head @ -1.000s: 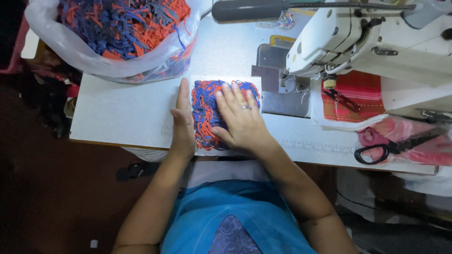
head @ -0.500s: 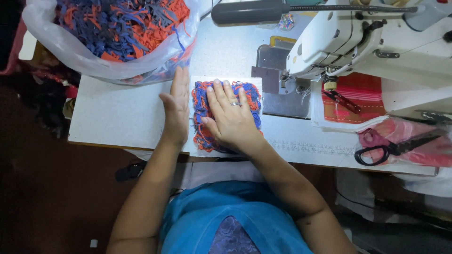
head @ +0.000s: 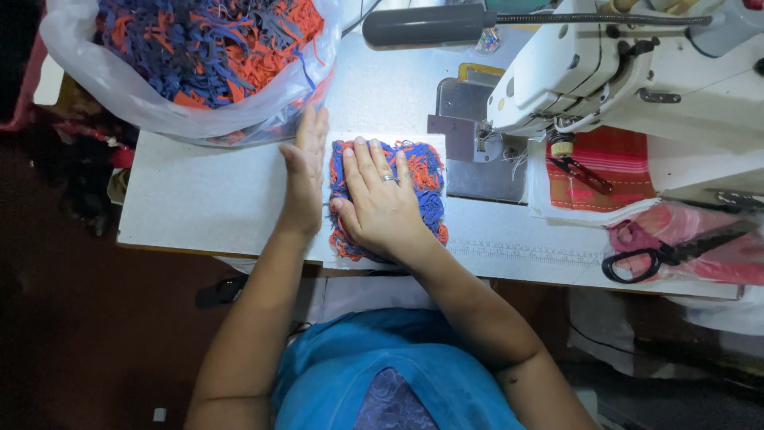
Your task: Cutting fabric strips with scissors and organizing the resulting pieces into a pile on a workbench.
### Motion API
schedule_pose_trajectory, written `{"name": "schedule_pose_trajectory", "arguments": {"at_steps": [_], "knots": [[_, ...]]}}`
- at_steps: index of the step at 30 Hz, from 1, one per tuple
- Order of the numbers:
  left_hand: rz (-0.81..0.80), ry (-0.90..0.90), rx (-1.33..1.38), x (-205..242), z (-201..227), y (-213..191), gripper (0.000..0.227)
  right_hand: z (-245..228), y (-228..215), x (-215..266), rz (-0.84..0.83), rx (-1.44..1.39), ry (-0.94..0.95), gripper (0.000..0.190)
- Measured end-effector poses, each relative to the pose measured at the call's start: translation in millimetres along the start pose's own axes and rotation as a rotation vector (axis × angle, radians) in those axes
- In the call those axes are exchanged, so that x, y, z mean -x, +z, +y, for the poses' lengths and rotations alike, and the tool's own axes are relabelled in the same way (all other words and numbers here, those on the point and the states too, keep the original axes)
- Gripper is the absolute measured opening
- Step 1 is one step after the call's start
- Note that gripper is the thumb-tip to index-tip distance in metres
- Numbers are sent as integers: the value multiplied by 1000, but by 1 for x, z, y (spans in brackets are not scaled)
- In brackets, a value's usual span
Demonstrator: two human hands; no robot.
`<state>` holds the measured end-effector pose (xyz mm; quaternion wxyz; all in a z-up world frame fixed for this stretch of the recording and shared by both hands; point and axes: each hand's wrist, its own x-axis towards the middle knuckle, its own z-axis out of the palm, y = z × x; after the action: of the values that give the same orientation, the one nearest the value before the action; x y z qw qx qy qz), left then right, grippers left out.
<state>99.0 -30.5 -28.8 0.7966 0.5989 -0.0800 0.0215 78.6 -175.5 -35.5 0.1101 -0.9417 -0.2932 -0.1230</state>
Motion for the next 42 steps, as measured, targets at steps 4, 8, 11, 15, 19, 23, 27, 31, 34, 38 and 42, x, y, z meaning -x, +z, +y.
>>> {"name": "schedule_pose_trajectory", "arguments": {"at_steps": [4,8,11,15,19,23,27,31,34,38,42], "knots": [[-9,-28,40,-12,-9,-2,103,-4,-3,-3,4,17,39,69],[-87,10,-53,-9,-18,0,100,-6,5,-5,0,33,51,67],[-136,23,-68,-6,-11,-1,106,-7,7,-5,13,44,56,66],[-146,46,-94,-3,-17,-5,104,-8,7,-3,55,113,53,66],[-142,126,-220,-22,3,-12,110,32,-12,-19,170,-143,-48,51],[38,290,-540,-27,4,-14,44,93,-9,-34,163,-377,-100,37],[-40,394,-765,-49,-23,-26,49,94,-36,-38,-63,-244,-49,47],[-192,355,-805,-40,-22,-19,50,95,-29,-31,-100,-290,-61,37],[-209,392,-823,-40,-19,-15,43,106,-8,-28,-19,-309,-79,27],[-218,360,-787,-38,-9,-14,46,104,-32,-33,45,-361,-75,21],[-193,326,-729,-34,8,-9,45,147,-33,-32,92,-455,-58,19]]}}
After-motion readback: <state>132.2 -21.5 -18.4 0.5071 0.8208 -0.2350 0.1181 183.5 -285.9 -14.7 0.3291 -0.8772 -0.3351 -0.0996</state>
